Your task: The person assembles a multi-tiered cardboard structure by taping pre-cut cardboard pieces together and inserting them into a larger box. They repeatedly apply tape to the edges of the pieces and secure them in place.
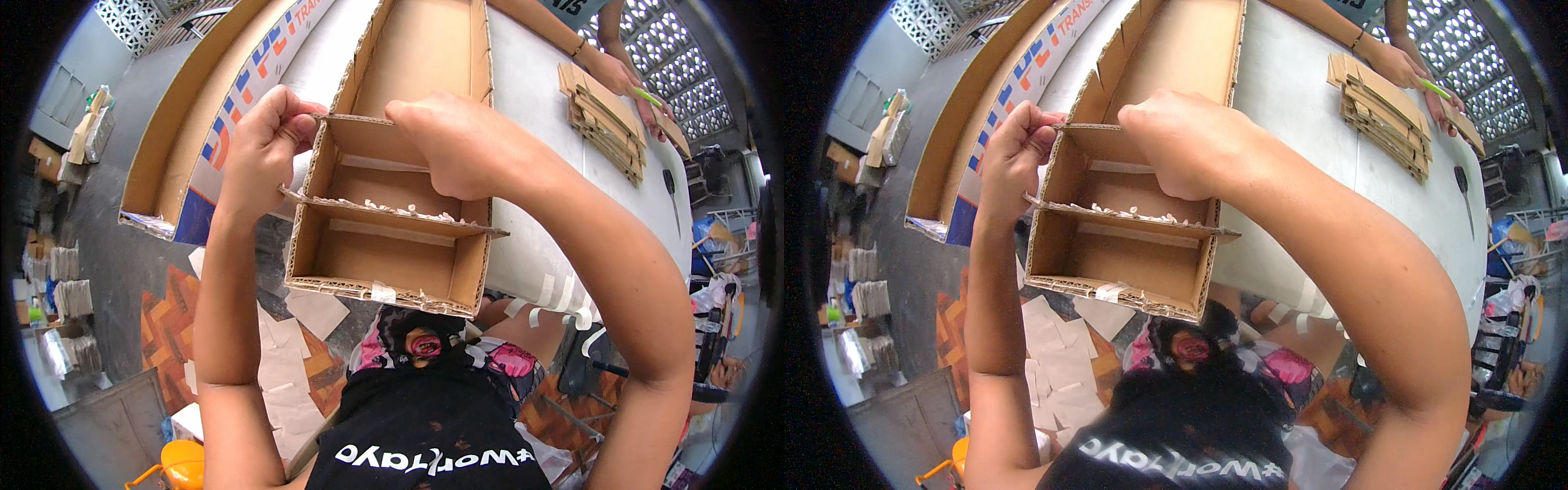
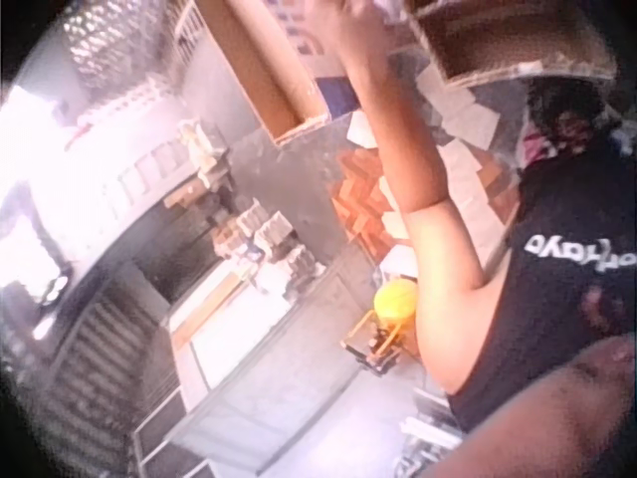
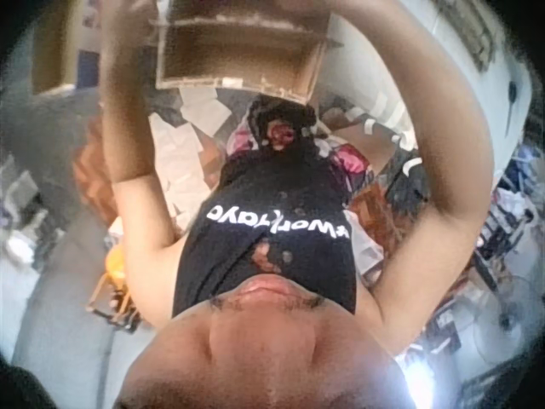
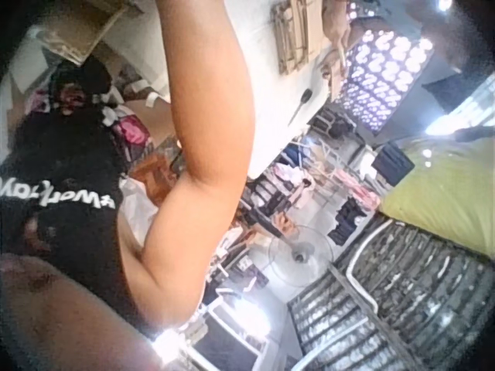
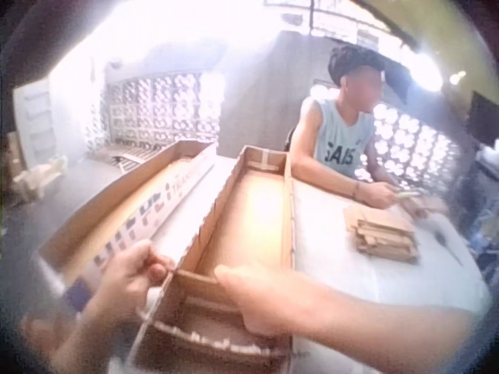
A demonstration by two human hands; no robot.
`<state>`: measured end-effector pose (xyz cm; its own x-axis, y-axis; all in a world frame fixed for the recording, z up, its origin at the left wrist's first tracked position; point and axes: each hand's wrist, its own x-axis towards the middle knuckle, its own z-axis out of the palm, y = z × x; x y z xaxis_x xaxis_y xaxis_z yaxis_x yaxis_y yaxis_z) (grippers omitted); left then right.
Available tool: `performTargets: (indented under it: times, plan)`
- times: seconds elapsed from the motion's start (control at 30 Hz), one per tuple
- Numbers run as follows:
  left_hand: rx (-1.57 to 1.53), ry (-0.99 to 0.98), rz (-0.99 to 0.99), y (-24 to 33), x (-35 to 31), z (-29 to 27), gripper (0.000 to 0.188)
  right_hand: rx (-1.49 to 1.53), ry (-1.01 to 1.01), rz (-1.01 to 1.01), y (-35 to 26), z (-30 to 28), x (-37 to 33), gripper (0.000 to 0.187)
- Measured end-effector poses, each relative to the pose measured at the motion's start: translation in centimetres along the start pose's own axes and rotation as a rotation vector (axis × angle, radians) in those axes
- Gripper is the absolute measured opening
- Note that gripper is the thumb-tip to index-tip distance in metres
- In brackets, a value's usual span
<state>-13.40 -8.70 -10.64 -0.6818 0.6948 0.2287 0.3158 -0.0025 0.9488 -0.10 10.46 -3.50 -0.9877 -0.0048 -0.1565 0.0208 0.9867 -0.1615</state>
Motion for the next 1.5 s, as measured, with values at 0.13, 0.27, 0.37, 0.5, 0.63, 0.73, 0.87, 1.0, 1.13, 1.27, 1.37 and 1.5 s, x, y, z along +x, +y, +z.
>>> performTargets:
  times: [0.13, 0.27, 0.37, 0.5, 0.63, 0.73, 0.87, 1.0, 1.13, 1.27, 1.37, 1.5]
  plan:
    - [0.033, -0.003, 0.015, 0.3, 0.0, 0.0, 0.01, -0.001, -0.009, -0.007, -0.1, 0.0, 0.1, 0.027]
    - [0.037, -0.047, 0.01, -0.1, 0.2, -0.6, 0.01, 0.001, -0.012, -0.002, 0.1, 0.1, 0.2, 0.028]
    - [0.044, -0.059, 0.033, 0.6, 0.3, -0.5, 0.013, 0.04, -0.012, -0.004, 0.1, 0.3, 0.0, 0.035]
    - [0.092, -0.079, 0.029, 0.7, 0.5, -0.7, 0.014, 0.051, -0.052, 0.007, 0.2, 0.1, 0.0, 0.04]
    - [0.08, -0.121, -0.039, 0.9, 0.5, -1.1, 0.013, -0.032, -0.027, 0.001, 0.1, 0.3, -0.2, 0.041]
    - [0.085, -0.101, -0.036, 0.9, 0.4, -0.8, 0.012, -0.11, -0.026, -0.013, -0.1, 0.6, -0.6, 0.053]
    - [0.055, -0.184, 0.048, 0.2, 1.6, -1.5, 0.012, -0.147, -0.177, 0.096, -1.3, -1.9, -1.1, 0.066]
    - [0.154, -0.16, -0.018, -0.4, 1.3, -2.9, 0.014, -0.233, -0.101, 0.235, -1.7, -5.4, -2.4, 0.024]
    - [0.128, -0.166, 0.026, 0.6, 1.4, -1.6, 0.013, -0.387, 0.143, 0.03, 1.6, -4.7, -5.9, 0.002]
    - [0.197, -0.183, 0.03, 0.9, 1.5, -1.5, 0.011, -0.365, 0.209, -0.064, 2.2, -3.4, -6.0, 0.006]
    - [0.144, -0.159, 0.011, 1.0, 1.0, -1.1, 0.013, -0.39, 0.258, -0.108, 1.4, -2.9, -6.0, 0.008]
    - [0.212, -0.145, 0.047, 1.2, 1.0, -0.9, 0.013, -0.409, 0.337, -0.168, 1.4, -1.9, -6.0, 0.006]
